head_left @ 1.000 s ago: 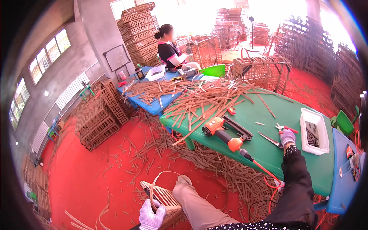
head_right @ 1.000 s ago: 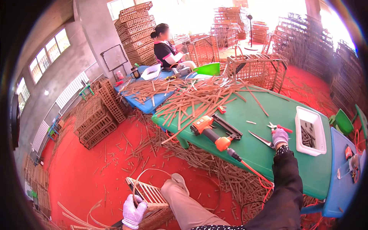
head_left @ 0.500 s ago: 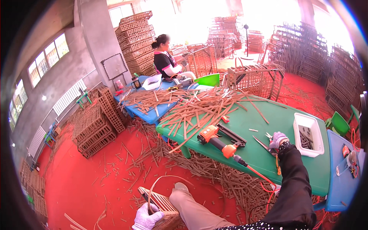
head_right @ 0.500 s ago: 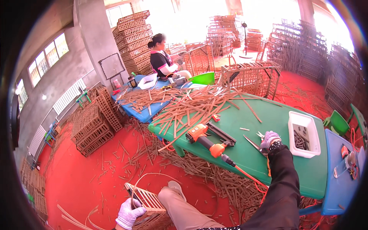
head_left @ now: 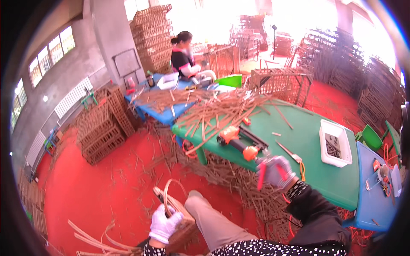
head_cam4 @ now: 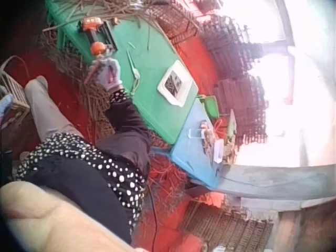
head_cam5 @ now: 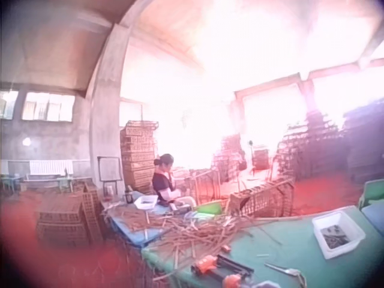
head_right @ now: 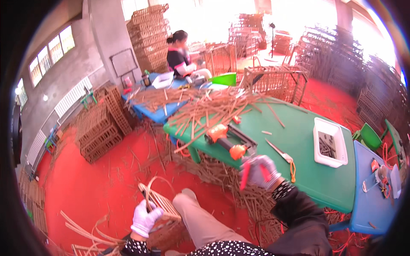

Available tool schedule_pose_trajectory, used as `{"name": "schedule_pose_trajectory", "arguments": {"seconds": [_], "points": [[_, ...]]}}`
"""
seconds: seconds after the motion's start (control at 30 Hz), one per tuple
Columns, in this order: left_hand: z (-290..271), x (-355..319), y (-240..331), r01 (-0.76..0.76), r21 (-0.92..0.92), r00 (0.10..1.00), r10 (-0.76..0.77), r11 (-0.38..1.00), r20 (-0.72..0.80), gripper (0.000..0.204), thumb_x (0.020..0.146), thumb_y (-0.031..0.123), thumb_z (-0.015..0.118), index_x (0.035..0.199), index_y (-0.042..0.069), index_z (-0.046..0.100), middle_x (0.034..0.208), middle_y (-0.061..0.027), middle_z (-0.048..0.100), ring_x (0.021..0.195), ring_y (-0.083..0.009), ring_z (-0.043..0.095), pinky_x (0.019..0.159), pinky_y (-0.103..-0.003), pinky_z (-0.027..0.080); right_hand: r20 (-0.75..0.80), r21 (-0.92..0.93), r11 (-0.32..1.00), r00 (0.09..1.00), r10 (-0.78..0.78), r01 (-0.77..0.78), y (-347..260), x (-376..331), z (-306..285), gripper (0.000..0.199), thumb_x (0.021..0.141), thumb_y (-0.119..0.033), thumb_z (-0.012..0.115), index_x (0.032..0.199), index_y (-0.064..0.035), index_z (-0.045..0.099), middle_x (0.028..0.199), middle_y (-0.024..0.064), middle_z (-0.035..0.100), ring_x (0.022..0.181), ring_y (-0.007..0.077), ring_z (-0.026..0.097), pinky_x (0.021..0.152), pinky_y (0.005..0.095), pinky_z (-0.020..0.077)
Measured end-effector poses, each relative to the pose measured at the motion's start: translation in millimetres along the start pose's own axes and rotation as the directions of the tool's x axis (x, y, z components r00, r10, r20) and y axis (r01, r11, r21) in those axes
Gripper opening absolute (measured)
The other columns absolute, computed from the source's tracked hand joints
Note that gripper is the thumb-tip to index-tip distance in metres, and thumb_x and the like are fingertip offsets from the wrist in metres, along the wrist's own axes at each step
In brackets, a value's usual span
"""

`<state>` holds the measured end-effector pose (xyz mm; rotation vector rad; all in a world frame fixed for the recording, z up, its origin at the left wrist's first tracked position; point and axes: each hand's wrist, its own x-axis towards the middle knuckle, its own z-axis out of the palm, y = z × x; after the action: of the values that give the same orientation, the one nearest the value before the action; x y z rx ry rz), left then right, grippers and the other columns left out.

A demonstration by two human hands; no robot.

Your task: Assembling a wicker frame by attaching and stapling bamboo/wicker strips.

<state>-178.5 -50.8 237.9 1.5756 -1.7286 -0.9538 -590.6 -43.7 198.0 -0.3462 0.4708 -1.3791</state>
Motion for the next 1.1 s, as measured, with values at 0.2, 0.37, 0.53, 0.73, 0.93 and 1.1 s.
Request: {"name": "schedule_pose_trajectory", "arguments": {"seconds": [0.2,0.37,0.53,0.73,0.93,1.1], "points": [[-13.6,17.7,5.6,-0.049,-0.316,0.979,0.108,0.947,0.172,0.01,0.079,0.01,0.059,0.083,0.001,0.057,0.07,-0.0028,0.056,0.065,-0.0105,0.054,0.061,-0.026,0.045,0.123,-0.687,0.726,0.989,0.084,0.024,123.5,-3.3,40.1,0.05,0.075,-0.021,0.062,0.119,-0.0031,0.048,0.096,0.0108,0.055,0.091,0.0237,0.056,0.083,0.0356,0.0448],[-21.5,14.3,-10.4,0.067,-0.413,0.991,-0.014,0.908,0.131,0.016,0.076,0.008,0.064,0.089,0.002,0.057,0.081,-0.0011,0.056,0.075,-0.0099,0.054,0.072,-0.025,0.045,0.323,-0.9,-0.289,0.945,0.061,0.326,149.7,-2.4,104.3,0.065,0.065,-0.028,0.069,0.122,-0.0068,0.048,0.107,0.0167,0.051,0.101,0.0366,0.05,0.087,0.0432,0.0416],[-21.4,5.5,-13.4,0.121,-0.464,0.989,-0.069,0.878,0.129,0.015,0.077,0.007,0.062,0.09,0.002,0.057,0.082,-0.002,0.057,0.078,-0.0105,0.055,0.073,-0.025,0.045,0.369,-0.819,-0.449,0.927,0.069,0.359,173.8,-11.3,110.3,0.066,0.065,-0.034,0.069,0.121,-0.0071,0.049,0.106,0.0177,0.051,0.099,0.0369,0.05,0.084,0.0455,0.0417],[-15.9,-1.0,-12.3,0.087,-0.528,0.994,-0.039,0.845,0.102,0.013,0.078,0.006,0.061,0.089,0.002,0.056,0.081,-0.002,0.057,0.076,-0.0098,0.054,0.072,-0.024,0.045,0.206,-0.902,-0.356,0.969,0.14,0.243,185.4,-10.0,130.9,0.068,0.067,-0.04,0.069,0.121,-0.0065,0.048,0.101,0.0189,0.052,0.09,0.0371,0.056,0.08,0.0437,0.0446],[-15.2,-1.3,-12.4,-0.007,-0.442,0.996,0.045,0.897,0.075,0.012,0.08,0.008,0.062,0.088,0.003,0.055,0.077,-0.0007,0.055,0.069,-0.008,0.052,0.064,-0.024,0.046,0.072,-0.868,-0.472,0.979,0.191,0.156,180.2,-12.4,154.8,0.063,0.069,-0.045,0.066,0.116,-0.0056,0.051,0.1,0.0197,0.056,0.088,0.0381,0.06,0.076,0.0462,0.0471],[-10.4,-3.4,-14.7,-0.037,-0.498,0.994,0.081,0.867,0.068,0.012,0.08,0.008,0.062,0.088,0.003,0.055,0.077,-0.001,0.055,0.069,-0.008,0.052,0.065,-0.024,0.046,0.016,-0.913,-0.396,0.978,0.209,0.099,179.5,-17.0,153.7,0.057,0.071,-0.042,0.065,0.115,-0.0082,0.052,0.099,0.018,0.058,0.088,0.0371,0.061,0.075,0.0444,0.0485]]}}
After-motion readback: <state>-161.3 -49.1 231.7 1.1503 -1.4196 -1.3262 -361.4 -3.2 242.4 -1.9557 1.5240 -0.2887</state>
